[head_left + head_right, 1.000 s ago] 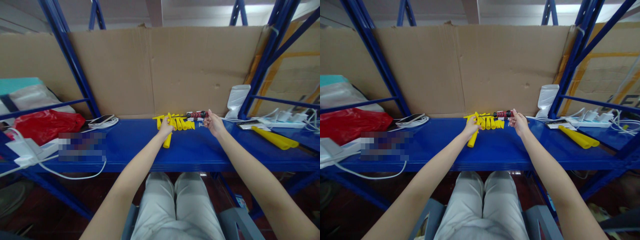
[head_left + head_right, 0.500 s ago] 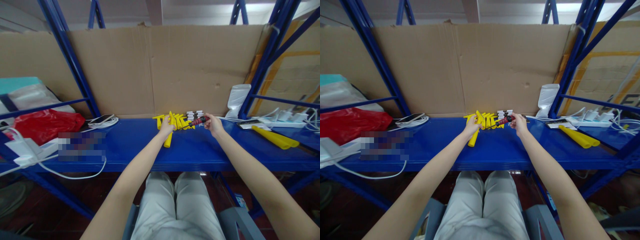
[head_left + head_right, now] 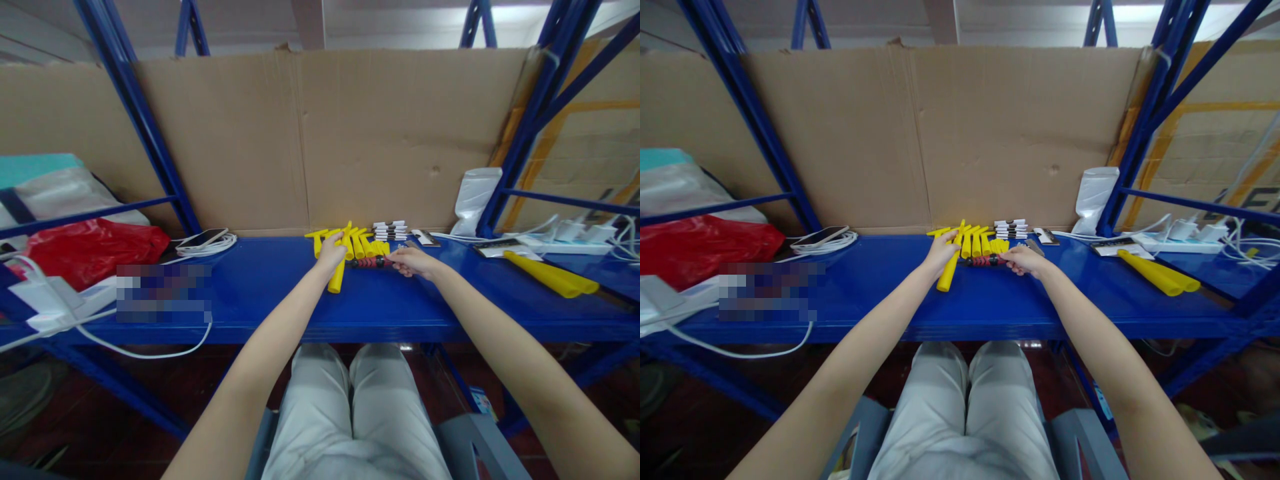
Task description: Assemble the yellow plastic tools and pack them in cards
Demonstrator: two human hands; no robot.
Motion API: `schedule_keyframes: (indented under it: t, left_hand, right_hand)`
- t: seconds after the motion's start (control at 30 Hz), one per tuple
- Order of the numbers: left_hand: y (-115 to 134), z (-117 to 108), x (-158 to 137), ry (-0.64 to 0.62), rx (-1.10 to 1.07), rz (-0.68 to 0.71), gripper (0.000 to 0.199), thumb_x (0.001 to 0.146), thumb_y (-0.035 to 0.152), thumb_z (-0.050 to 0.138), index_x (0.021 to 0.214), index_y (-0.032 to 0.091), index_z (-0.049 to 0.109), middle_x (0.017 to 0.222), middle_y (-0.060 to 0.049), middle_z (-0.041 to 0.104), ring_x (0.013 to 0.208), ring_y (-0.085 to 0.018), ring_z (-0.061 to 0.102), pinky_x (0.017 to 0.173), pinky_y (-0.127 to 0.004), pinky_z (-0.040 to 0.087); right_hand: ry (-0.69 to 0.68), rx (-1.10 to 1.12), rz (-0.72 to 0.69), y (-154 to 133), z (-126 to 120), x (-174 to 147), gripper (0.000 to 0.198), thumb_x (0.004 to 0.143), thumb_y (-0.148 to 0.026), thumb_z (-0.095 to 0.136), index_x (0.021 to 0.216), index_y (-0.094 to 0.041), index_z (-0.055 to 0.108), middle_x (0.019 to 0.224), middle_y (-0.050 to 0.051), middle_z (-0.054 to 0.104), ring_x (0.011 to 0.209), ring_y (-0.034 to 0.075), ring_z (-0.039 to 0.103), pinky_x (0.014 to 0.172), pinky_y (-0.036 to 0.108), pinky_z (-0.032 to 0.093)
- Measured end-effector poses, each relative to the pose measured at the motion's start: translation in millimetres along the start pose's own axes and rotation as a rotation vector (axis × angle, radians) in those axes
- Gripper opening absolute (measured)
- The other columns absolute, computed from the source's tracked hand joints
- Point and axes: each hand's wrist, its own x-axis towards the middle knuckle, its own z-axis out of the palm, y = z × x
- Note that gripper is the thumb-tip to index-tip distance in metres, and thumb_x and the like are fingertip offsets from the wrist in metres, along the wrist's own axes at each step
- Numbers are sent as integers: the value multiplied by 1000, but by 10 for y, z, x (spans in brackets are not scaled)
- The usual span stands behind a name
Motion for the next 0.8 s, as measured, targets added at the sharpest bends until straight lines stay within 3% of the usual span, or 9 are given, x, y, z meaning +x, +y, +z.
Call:
schedule_keyframes:
  t: [0.2,0.67,0.8]
  left_hand:
    - [6,-9,-43,-13,17,-47,67,70,-8,59,134,14,63,132,-13,68,110,-21,69,95,-30,54]
    - [-190,64,31,24,132,-71,71,66,-1,70,134,14,56,134,-15,60,116,-22,64,96,-30,53]
    - [-172,58,31,27,152,-60,63,68,1,68,130,15,60,131,-15,62,115,-22,65,98,-32,52]
  right_hand:
    - [-7,-67,-51,54,-35,54,35,77,-31,82,61,-18,53,42,-5,48,34,5,39,30,14,26]
    - [25,-80,-74,44,-16,49,28,81,-22,75,62,-17,56,47,-3,54,34,5,43,29,13,30]
    - [64,-114,-78,18,-3,21,24,84,-16,69,63,-17,56,48,-3,55,35,5,43,29,14,30]
